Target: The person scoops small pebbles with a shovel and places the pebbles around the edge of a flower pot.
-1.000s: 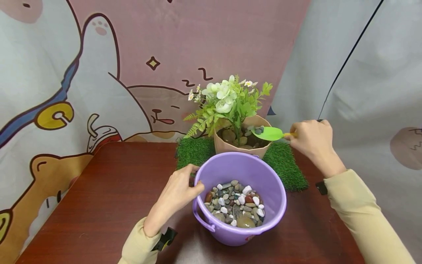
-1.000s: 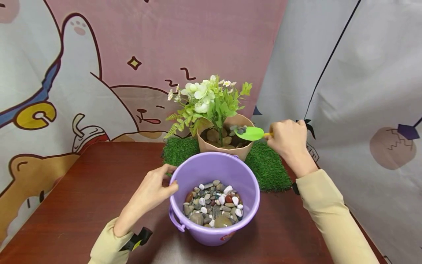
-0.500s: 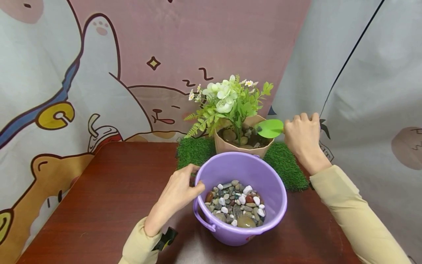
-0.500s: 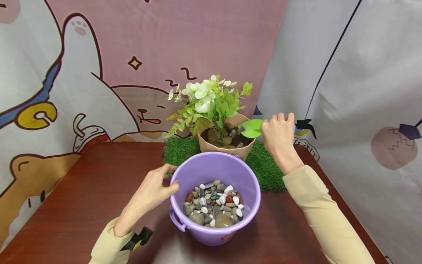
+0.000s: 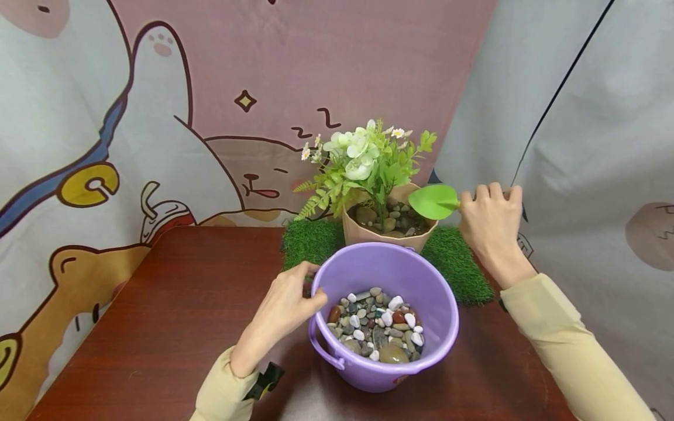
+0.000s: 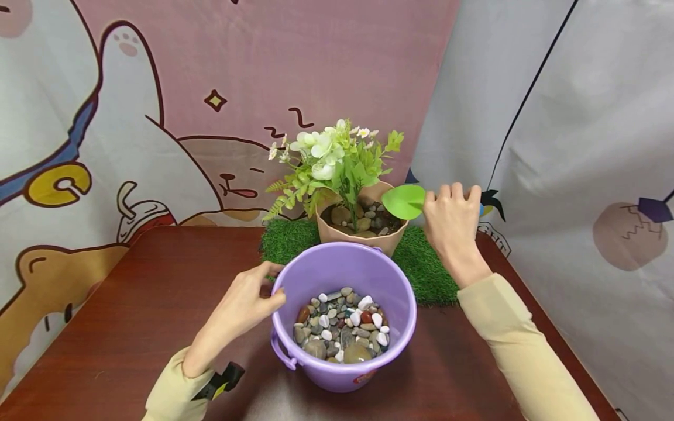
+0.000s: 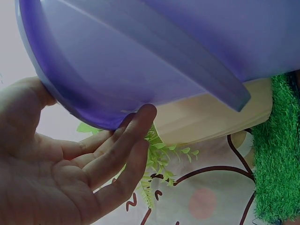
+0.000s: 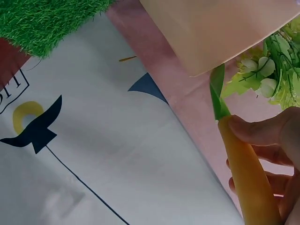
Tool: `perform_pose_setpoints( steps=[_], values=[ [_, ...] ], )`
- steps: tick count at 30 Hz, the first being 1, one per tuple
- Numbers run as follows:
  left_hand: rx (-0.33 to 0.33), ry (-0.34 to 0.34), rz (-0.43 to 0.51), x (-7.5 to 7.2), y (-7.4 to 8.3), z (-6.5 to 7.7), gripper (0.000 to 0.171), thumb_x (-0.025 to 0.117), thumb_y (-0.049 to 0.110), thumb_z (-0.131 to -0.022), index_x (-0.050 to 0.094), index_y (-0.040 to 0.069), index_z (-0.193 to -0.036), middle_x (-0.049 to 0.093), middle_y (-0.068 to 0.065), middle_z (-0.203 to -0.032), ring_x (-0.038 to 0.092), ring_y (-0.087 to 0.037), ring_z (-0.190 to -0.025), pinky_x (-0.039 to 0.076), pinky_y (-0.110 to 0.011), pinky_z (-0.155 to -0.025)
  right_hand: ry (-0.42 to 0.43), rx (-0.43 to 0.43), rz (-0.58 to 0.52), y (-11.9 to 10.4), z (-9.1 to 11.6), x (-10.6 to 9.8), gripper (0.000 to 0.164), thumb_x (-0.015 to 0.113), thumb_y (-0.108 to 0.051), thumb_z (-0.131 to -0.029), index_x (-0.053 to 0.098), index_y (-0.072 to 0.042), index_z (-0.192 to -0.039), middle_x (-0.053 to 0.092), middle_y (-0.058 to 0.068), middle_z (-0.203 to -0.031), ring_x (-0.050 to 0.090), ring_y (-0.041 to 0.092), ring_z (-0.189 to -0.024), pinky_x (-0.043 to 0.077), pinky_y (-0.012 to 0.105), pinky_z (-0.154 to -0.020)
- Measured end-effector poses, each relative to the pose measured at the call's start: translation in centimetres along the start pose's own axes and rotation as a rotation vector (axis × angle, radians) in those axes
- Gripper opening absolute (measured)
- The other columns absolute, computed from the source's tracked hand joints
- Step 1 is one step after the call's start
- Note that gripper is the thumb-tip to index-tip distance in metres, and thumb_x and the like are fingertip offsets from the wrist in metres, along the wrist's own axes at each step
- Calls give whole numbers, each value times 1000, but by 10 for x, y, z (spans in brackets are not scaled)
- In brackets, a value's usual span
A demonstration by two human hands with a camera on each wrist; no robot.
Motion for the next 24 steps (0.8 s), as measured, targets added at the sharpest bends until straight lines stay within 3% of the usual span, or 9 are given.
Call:
perform_pose_setpoints(
  steps=[9,17,24],
  values=[
    [1,5,-6,0,0,0,37,61,19,-70,62,10,-106,69,-1,-95,65,-7,-75,48,-25,-67,368,-143,-86,-5,20,-38,32,46,-22,-89,52,2,-68,53,20,-65,45,36,-64,30,53,-71],
    [-1,5,-4,0,0,0,36,62,17,-70,62,10,-105,69,-1,-95,65,-7,-75,48,-25,-67,650,-228,-162,-10,41,-70,26,52,-22,-87,57,-2,-72,58,15,-70,49,35,-62,32,55,-70],
    [-4,5,-4,-1,0,0,36,62,18,-70,62,10,-105,68,0,-95,65,-7,-76,48,-25,-67,785,-303,-195,-15,52,-85,20,56,-19,-83,60,-2,-72,61,12,-70,52,32,-61,32,53,-78]
  ],
)
Point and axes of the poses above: each hand's wrist, its own z-axis away from the middle knuckle, its own x-axis out of the palm, y = z × x, the point moved 10 cm from there along -z, towards the middle knuckle
